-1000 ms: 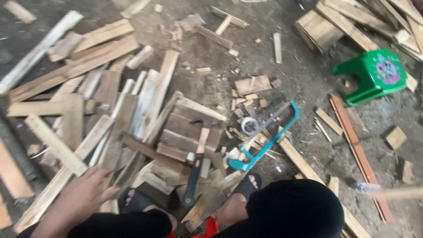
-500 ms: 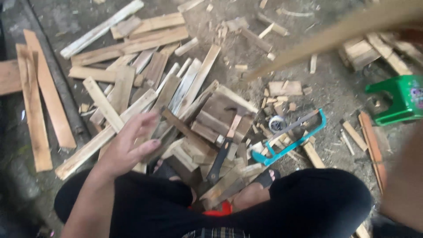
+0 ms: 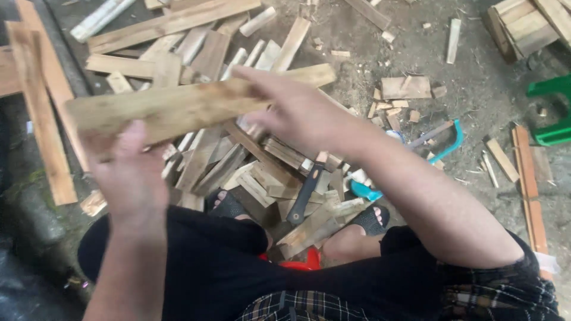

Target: Hammering nails into wooden boards to assemble a structure on a workshop floor.

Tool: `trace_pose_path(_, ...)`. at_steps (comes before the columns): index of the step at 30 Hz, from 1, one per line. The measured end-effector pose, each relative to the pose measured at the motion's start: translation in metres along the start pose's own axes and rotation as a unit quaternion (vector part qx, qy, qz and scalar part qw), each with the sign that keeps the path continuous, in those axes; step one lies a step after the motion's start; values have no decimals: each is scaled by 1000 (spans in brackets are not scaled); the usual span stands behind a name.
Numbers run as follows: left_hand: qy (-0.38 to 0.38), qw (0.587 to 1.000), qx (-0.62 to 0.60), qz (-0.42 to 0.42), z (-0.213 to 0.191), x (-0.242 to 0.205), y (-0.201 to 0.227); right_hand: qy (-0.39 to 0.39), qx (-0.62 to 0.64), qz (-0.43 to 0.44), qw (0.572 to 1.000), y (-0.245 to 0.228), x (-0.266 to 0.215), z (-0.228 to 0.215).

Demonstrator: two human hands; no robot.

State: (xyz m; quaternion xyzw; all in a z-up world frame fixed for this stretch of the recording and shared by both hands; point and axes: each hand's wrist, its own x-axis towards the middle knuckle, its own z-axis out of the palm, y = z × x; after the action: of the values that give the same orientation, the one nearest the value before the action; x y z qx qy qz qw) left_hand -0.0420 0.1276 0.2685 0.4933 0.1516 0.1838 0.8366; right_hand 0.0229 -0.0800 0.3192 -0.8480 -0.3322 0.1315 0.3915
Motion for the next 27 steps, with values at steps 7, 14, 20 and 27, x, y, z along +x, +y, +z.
trace_pose_path(7, 47, 997, 56, -22, -13, 17, 0, -45, -211, 400, 891, 261, -147, 19)
trace_pose_path(14, -21, 994, 45, -98, -16, 19, -1, -286, -240, 506, 777, 424, -305, 140)
trace_pose_path(20, -43, 990, 101, -91, -6, 17, -1, -344, -153, 439, 816, 322, -231, 202)
trace_pose_path(27, -46, 990, 85, -101, -43, 25, -18, -234, 47, 371, 897, 256, -193, 244)
